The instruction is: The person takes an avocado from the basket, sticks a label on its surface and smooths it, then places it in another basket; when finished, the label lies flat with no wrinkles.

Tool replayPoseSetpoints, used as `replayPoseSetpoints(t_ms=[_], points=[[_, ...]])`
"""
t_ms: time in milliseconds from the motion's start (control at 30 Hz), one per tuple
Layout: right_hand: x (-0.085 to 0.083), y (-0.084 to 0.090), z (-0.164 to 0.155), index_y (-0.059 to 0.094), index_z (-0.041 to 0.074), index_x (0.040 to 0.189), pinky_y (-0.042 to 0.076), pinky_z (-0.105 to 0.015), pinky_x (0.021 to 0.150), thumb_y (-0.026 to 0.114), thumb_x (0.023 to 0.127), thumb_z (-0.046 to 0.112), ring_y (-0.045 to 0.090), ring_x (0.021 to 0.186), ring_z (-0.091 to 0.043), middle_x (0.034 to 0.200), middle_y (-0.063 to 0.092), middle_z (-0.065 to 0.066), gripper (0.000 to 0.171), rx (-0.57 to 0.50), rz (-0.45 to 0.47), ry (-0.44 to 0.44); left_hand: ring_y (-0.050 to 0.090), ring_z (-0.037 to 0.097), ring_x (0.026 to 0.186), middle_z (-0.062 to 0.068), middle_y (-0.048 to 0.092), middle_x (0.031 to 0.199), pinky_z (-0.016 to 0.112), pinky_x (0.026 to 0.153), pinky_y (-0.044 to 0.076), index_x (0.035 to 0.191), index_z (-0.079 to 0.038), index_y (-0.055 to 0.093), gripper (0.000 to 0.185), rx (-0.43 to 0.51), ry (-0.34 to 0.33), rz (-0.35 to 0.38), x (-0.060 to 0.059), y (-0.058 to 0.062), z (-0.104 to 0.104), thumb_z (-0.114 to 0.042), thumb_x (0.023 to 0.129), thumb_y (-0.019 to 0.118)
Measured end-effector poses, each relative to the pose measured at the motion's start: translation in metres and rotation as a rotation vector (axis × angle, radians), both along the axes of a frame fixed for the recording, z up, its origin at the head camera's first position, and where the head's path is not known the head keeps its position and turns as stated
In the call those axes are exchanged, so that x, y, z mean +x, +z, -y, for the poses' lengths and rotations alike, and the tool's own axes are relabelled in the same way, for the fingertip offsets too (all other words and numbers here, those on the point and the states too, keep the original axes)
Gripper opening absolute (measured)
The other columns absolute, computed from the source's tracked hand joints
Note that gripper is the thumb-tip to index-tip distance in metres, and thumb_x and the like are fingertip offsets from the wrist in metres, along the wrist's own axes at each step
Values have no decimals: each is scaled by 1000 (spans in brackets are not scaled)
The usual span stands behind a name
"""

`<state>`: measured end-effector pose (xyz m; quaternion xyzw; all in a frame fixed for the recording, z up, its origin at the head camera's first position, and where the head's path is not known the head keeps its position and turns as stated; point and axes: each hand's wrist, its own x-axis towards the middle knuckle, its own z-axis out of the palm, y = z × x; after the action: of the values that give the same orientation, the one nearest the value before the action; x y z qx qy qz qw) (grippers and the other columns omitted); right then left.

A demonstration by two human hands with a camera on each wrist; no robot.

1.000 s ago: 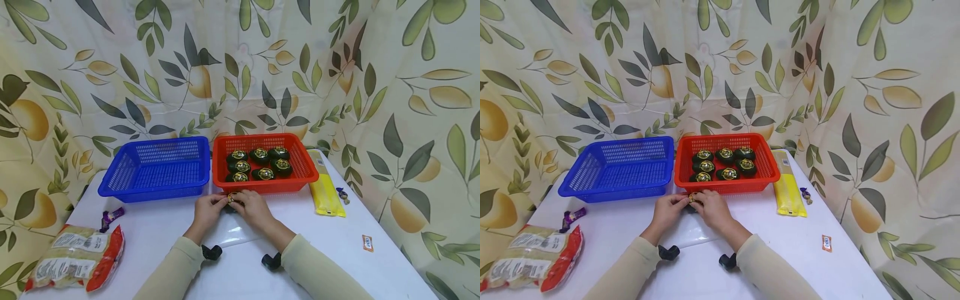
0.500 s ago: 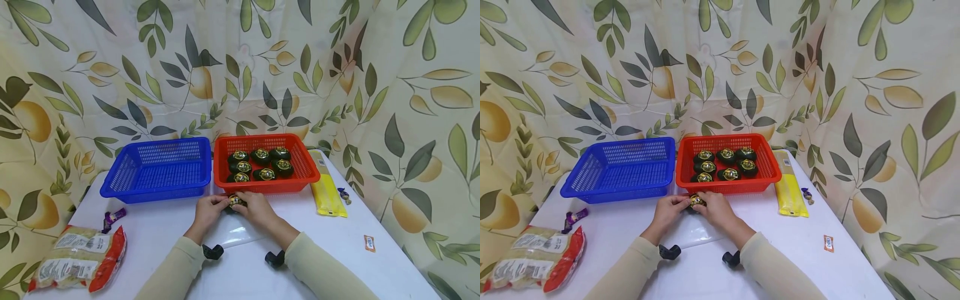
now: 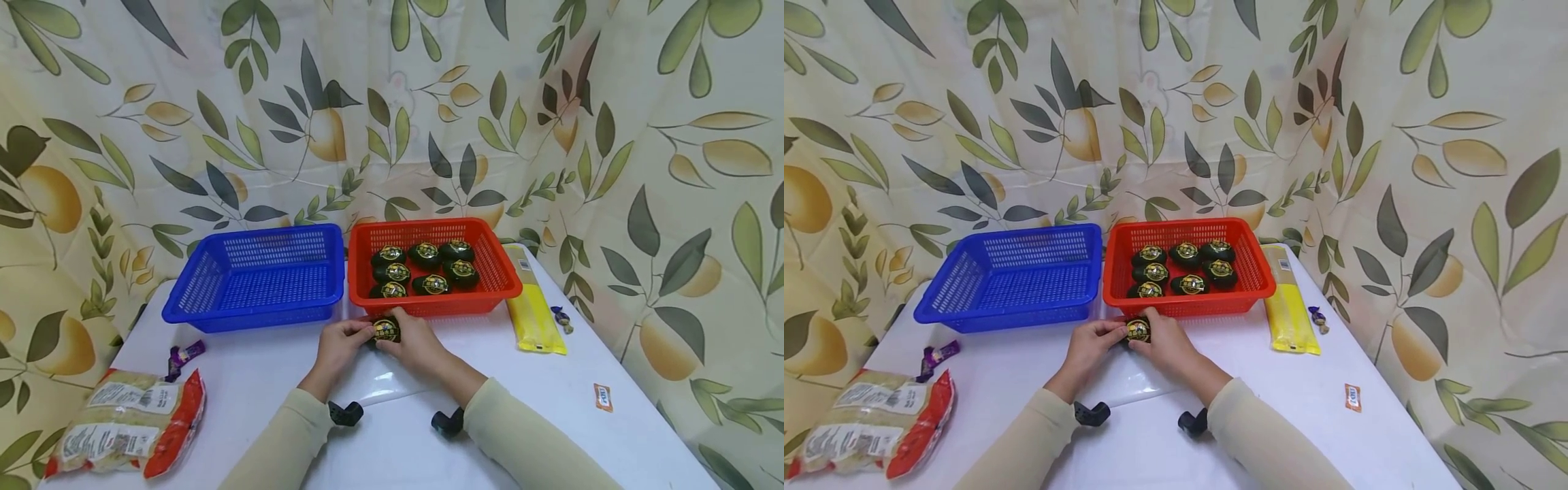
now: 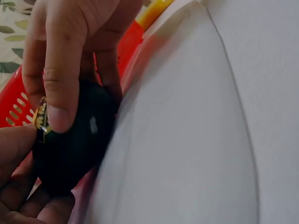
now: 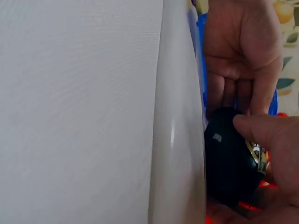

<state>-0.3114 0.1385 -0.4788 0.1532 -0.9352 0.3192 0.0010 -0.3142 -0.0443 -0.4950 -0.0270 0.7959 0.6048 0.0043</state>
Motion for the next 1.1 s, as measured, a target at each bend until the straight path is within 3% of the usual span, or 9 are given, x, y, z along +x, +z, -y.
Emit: replayPoseSetpoints(t_ms=[233,300,400,500,567,700,800,933,1100], points=[[-4,10,-26,60,18,139,53,-46,103,82,89,41,60,114,-21,127,67,-2,59,-75,152,62,70,17,97,6,77,110,33,89,59,114,-7,75,35,69,-74,101,-3,10,-7,-36,94,78],[-3,23,-39,64,18,135,54,-45,100,83,87,42,60,113,-21,125,67,-1,57,-85,178,128,71,20,105,7,76,117,35,96,59,123,-7,69,48,190,-84,165,-4,15,-11,-45,96,74],[0,52,-59,66,21,131,56,-41,96,84,86,42,59,114,-23,123,67,0,54,-105,233,220,69,24,119,11,72,130,39,107,54,135,-6,60,58,471,-89,263,-6,24,-18,-49,98,70],[-4,86,-77,66,23,132,55,-37,92,84,86,44,58,114,-25,124,66,-1,54,-103,249,264,64,27,126,14,67,135,40,112,49,141,-5,55,55,687,-82,318,-8,31,-26,-40,102,67],[-13,108,-86,65,23,134,55,-38,93,83,86,45,58,115,-27,126,66,-2,56,-88,243,253,63,29,127,15,66,135,40,113,49,141,-4,55,49,753,-66,335,-9,34,-31,-35,104,64],[-53,135,-95,63,17,137,55,-42,97,81,88,46,60,116,-28,129,66,-7,60,-53,203,199,60,36,132,22,64,138,42,114,48,142,-1,52,44,790,-32,322,-11,35,-36,-26,107,60],[-86,143,-97,61,12,138,56,-44,99,81,89,45,64,113,-28,130,66,-10,63,-38,213,138,62,37,129,23,66,136,43,112,50,139,0,52,41,770,1,303,-12,34,-38,-24,107,60],[-126,138,-98,57,5,140,57,-47,101,80,92,38,68,111,-30,133,62,-16,63,-91,285,84,65,37,126,22,69,129,44,110,51,136,1,53,40,737,14,289,-14,33,-40,-23,106,62],[-158,121,-98,54,1,140,56,-50,103,77,95,30,67,112,-35,133,60,-21,59,-136,323,39,64,38,127,22,70,128,43,109,52,137,0,53,41,715,8,290,-15,32,-42,-25,106,63]])
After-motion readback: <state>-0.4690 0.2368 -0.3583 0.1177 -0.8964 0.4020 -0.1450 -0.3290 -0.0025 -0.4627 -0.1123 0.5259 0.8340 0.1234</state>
